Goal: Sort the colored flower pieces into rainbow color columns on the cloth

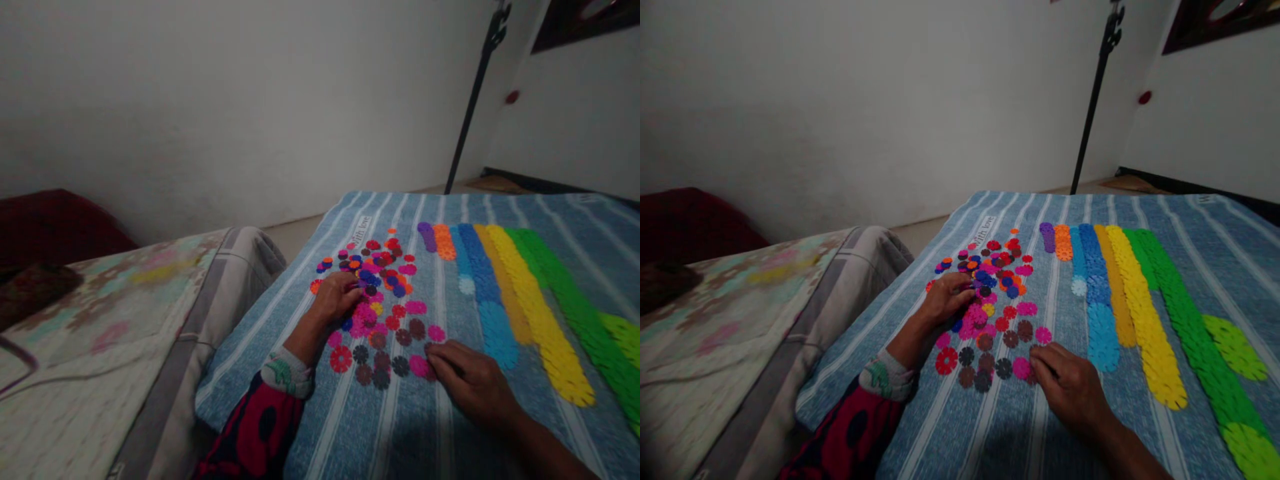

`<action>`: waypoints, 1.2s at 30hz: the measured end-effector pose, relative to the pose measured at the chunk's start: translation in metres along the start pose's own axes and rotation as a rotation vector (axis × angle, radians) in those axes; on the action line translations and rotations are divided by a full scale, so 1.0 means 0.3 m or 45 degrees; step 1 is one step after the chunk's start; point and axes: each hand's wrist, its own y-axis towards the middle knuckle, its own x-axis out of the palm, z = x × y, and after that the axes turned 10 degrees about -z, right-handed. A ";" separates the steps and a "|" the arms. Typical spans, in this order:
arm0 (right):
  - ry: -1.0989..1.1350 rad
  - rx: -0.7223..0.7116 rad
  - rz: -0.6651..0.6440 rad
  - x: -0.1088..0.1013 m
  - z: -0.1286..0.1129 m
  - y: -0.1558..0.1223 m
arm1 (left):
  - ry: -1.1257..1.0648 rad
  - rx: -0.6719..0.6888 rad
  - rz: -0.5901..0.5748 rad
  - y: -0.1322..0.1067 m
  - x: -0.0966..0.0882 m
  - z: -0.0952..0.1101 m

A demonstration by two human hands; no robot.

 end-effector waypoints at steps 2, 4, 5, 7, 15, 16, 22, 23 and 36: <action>0.016 -0.001 0.012 -0.003 0.000 0.000 | -0.090 0.141 -0.087 -0.005 -0.002 0.004; 0.017 0.008 0.021 -0.006 0.000 0.001 | -0.102 0.211 -0.175 -0.009 -0.003 0.005; 0.013 0.014 0.027 -0.007 0.001 0.001 | -0.089 0.223 -0.206 -0.009 -0.002 0.003; 0.005 0.017 0.040 -0.010 0.001 0.002 | -0.062 0.210 -0.198 -0.006 -0.001 -0.006; 0.015 0.006 0.097 -0.026 -0.013 0.011 | 0.181 -0.077 0.038 0.004 0.003 -0.056; 0.021 0.005 0.108 -0.028 -0.015 0.012 | 0.199 -0.090 0.064 0.003 0.003 -0.054; 0.054 0.005 0.189 -0.029 -0.022 0.015 | 0.136 0.044 0.217 -0.009 0.013 -0.001; 0.056 0.006 0.209 -0.028 -0.022 0.016 | 0.112 0.079 0.235 -0.010 0.017 0.011; 0.055 0.029 0.185 -0.025 -0.018 0.017 | -0.161 0.428 -0.512 -0.063 0.010 0.111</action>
